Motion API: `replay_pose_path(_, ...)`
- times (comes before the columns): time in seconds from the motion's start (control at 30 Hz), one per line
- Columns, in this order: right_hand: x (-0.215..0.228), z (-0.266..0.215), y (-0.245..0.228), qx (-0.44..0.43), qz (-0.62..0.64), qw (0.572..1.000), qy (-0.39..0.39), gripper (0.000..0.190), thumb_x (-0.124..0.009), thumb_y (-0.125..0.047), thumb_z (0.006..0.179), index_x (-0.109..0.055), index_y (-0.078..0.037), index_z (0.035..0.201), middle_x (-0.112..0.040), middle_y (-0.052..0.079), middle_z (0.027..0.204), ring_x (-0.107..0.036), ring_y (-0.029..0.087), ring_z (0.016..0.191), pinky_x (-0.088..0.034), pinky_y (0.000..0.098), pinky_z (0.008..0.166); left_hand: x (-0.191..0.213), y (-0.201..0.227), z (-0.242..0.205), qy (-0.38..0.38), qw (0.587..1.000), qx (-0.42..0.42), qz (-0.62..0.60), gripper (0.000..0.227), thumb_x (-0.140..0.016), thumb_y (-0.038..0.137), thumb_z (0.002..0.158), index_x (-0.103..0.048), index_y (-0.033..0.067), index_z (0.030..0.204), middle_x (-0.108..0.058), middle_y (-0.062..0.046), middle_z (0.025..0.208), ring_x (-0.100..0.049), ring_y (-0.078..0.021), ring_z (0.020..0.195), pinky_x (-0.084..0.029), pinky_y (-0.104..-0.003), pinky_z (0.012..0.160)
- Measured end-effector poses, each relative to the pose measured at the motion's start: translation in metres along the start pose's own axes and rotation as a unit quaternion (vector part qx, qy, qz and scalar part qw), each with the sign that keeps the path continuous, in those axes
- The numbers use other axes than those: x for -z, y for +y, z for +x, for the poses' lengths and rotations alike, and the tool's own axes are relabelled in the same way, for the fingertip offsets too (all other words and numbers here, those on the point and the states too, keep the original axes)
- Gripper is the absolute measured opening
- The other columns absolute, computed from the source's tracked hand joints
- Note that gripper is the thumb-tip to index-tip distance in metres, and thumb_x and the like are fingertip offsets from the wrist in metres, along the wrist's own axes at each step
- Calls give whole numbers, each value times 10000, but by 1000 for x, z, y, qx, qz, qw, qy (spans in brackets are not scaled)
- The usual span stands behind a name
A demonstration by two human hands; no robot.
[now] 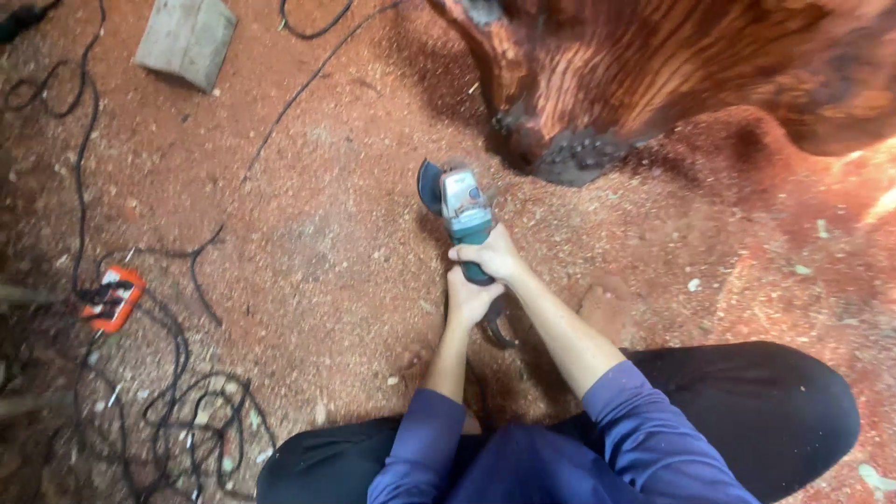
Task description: Using an angle grinder to smooth and shape the base of a large wooden sculpture.
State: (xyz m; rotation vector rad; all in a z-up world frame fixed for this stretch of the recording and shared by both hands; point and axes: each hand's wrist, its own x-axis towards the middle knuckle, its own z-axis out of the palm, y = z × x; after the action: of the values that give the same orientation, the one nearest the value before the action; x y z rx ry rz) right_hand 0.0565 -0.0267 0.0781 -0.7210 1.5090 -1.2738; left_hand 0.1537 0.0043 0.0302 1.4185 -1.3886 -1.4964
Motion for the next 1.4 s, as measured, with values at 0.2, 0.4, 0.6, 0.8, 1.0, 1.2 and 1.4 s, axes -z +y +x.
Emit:
replay_pose_path(0.2, -14, 29, 26, 11, 16, 1000, 17, 547, -967, -170, 563, -668, 13, 983, -692, 156, 897, -676, 275, 918, -520, 416, 829, 17, 24, 15, -12, 1000, -21, 2, 423, -837, 46, 515, -639, 7, 886, -675, -140, 766, -660, -226, 800, -513, -367, 681)
replay_pose_path(0.4, 4, 19, -13, -50, 2, 993, 106, 484, -949, -203, 559, -717, -15, 941, -694, 125, 824, -698, 232, 834, -519, 351, 725, 1, -2, 39, -87, 995, -30, -49, 438, -855, 9, 464, -662, 52, 855, -678, -84, 745, -615, -172, 783, -509, -372, 647)
replay_pose_path(0.6, 47, 47, 10, 31, 69, 982, 174, 481, -941, -101, 579, -678, -2, 969, -667, 113, 835, -662, 226, 823, -515, 382, 756, -39, 8, 70, -158, 987, -16, -13, 426, -827, 20, 490, -694, 45, 894, -699, -95, 757, -673, -212, 772, -523, -360, 665)
replay_pose_path(0.8, 60, 54, 36, 29, 46, 989, 141, 450, -937, -99, 554, -718, -31, 941, -673, 96, 816, -657, 204, 803, -511, 364, 740, -57, -31, 69, -136, 990, 0, -44, 460, -861, 25, 481, -671, 55, 899, -678, -96, 745, -665, -196, 759, -529, -339, 662)
replay_pose_path(1.0, 53, 62, 56, -19, 26, 991, 129, 431, -929, -107, 545, -710, -4, 902, -656, 115, 794, -649, 226, 804, -499, 346, 738, -53, -21, 58, -113, 992, 38, -40, 415, -809, 28, 515, -671, 54, 906, -676, -89, 744, -663, -200, 747, -522, -324, 662)
replay_pose_path(1.2, 58, 61, 38, -14, 7, 992, 128, 421, -932, -121, 538, -719, -20, 887, -660, 105, 775, -665, 215, 787, -493, 345, 713, -55, -5, 58, -114, 992, 28, -49, 427, -828, 32, 512, -679, 70, 909, -683, -98, 752, -671, -194, 758, -525, -303, 669)
replay_pose_path(1.4, 54, 54, 9, 13, 42, 988, 148, 465, -941, -93, 541, -692, -7, 925, -660, 103, 820, -657, 220, 831, -501, 339, 755, -52, 8, 65, -126, 992, -1, -20, 462, -849, 45, 500, -666, 20, 924, -700, -157, 783, -688, -248, 817, -536, -361, 696)
